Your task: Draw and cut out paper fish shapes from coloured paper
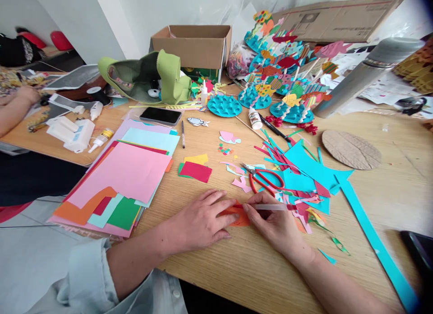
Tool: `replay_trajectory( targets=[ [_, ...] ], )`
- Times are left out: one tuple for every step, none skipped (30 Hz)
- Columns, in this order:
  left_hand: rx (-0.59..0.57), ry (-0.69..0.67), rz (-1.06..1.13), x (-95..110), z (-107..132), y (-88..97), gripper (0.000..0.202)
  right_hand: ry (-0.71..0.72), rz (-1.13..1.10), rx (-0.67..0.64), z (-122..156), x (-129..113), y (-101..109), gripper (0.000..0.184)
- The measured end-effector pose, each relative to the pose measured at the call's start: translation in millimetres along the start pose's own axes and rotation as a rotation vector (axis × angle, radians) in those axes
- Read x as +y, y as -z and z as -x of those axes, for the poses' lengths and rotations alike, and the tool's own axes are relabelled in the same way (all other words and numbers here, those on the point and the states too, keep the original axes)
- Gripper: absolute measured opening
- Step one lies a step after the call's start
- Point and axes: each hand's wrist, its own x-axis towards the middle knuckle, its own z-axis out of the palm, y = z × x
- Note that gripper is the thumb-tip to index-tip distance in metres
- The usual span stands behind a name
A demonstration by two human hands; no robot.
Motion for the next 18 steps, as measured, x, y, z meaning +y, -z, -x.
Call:
replay_trajectory(
  targets=[
    [0.000, -0.001, -0.001, 0.0, 0.0, 0.2, 0.042, 0.000, 0.002, -0.001, 0.0, 0.2, -0.1, 0.016],
    [0.001, 0.000, -0.001, 0.1, 0.1, 0.5, 0.042, -0.001, 0.007, 0.000, 0.1, 0.3, -0.1, 0.016],
    [0.004, 0.001, 0.000, 0.3, 0.2, 0.8, 0.042, 0.000, 0.011, 0.004, 0.3, 0.4, 0.0, 0.017],
    [0.008, 0.002, 0.001, 0.4, 0.2, 1.1, 0.042, 0.000, 0.014, 0.011, 0.5, 0.5, 0.0, 0.017],
    [0.011, 0.004, 0.002, 0.6, 0.3, 1.4, 0.042, 0.001, 0.017, 0.019, 0.7, 0.6, 0.1, 0.017],
    [0.012, 0.005, 0.002, 0.7, 0.4, 1.6, 0.042, 0.000, 0.018, 0.026, 0.9, 0.6, 0.2, 0.017],
    [0.011, 0.005, 0.002, 0.8, 0.4, 1.7, 0.042, 0.000, 0.015, 0.031, 1.1, 0.7, 0.2, 0.018],
    [0.010, 0.004, 0.001, 0.8, 0.5, 1.7, 0.042, 0.000, 0.012, 0.029, 1.2, 0.7, 0.3, 0.018],
    [0.008, 0.002, 0.000, 0.8, 0.5, 1.6, 0.043, 0.000, 0.008, 0.024, 1.3, 0.8, 0.3, 0.017],
    [0.008, 0.000, -0.001, 0.8, 0.5, 1.5, 0.043, 0.000, 0.005, 0.017, 1.3, 0.8, 0.2, 0.017],
    [0.012, -0.001, -0.002, 0.7, 0.4, 1.2, 0.044, 0.000, 0.004, 0.010, 1.3, 0.9, 0.2, 0.017],
    [0.017, -0.001, -0.002, 0.7, 0.4, 1.0, 0.044, -0.001, 0.004, 0.003, 1.2, 1.0, 0.1, 0.017],
    [0.022, 0.000, -0.003, 0.6, 0.3, 0.8, 0.044, -0.003, 0.005, -0.003, 1.1, 1.0, 0.1, 0.017],
    [0.025, -0.001, -0.003, 0.6, 0.3, 0.7, 0.044, -0.004, 0.007, -0.007, 0.9, 1.1, 0.0, 0.017],
    [0.027, -0.001, -0.003, 0.6, 0.2, 0.6, 0.043, -0.006, 0.008, -0.011, 0.7, 1.2, 0.0, 0.017],
    [0.027, -0.001, -0.002, 0.6, 0.1, 0.6, 0.043, -0.009, 0.009, -0.015, 0.5, 1.3, 0.0, 0.017],
    [0.026, -0.002, -0.001, 0.6, 0.1, 0.7, 0.043, -0.010, 0.009, -0.014, 0.4, 1.5, 0.0, 0.017],
    [0.024, -0.003, 0.000, 0.6, 0.0, 0.9, 0.043, -0.011, 0.010, -0.011, 0.2, 1.6, 0.0, 0.017]
  ],
)
